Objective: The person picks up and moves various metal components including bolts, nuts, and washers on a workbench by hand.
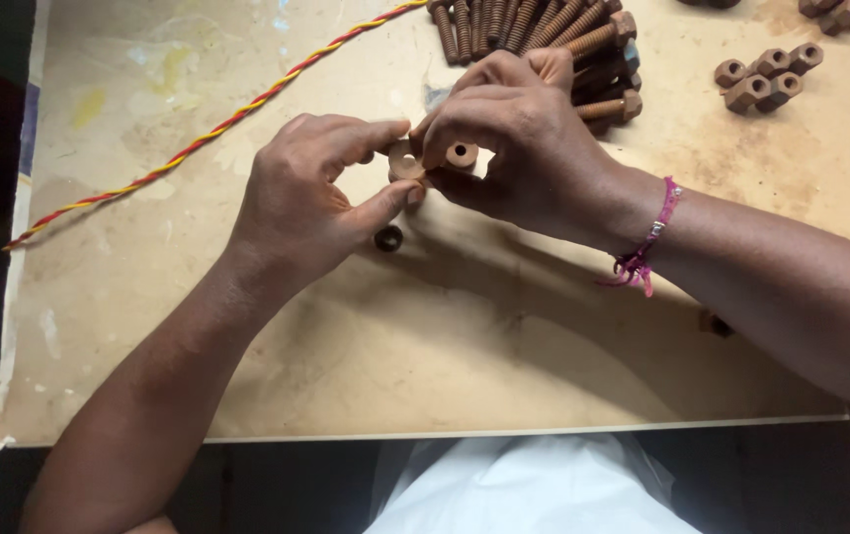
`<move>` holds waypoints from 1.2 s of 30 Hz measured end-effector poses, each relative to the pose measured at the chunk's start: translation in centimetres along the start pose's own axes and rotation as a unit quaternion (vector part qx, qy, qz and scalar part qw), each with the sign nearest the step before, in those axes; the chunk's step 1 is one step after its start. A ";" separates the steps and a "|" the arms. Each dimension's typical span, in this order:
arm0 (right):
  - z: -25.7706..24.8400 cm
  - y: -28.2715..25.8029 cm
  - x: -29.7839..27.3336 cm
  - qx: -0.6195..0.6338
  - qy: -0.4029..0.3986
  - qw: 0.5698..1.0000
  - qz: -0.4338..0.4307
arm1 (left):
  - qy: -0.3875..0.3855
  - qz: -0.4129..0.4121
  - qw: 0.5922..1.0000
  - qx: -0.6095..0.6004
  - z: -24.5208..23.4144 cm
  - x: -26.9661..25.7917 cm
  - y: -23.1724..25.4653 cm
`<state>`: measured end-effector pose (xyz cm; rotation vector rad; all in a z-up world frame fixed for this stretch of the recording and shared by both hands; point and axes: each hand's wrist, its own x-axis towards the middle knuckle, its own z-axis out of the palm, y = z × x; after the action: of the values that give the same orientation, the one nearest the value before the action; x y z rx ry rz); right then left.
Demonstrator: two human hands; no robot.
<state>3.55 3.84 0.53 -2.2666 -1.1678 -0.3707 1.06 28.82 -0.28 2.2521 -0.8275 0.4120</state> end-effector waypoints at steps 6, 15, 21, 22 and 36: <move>1.1 0.3 0.4 -0.007 -0.014 1.000 0.023 | -0.043 -0.020 0.999 -0.002 0.5 0.2 -1.7; 1.5 0.3 0.5 0.000 -0.021 0.999 0.050 | -0.059 -0.038 0.997 -0.028 0.7 0.3 -2.5; 1.4 0.4 0.4 -0.005 -0.040 0.998 0.048 | -0.081 -0.052 0.995 -0.038 1.0 0.3 -2.6; 1.5 0.4 0.4 -0.001 -0.040 0.998 0.050 | -0.089 -0.065 0.993 -0.042 1.0 0.3 -2.6; 1.9 0.8 0.2 0.000 -0.028 0.999 0.044 | -0.095 -0.046 0.994 -0.028 1.2 0.4 -2.9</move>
<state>4.25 4.68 -1.16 -2.3331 -1.0902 -0.2738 3.35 29.41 -2.35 2.2914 -0.8154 0.1307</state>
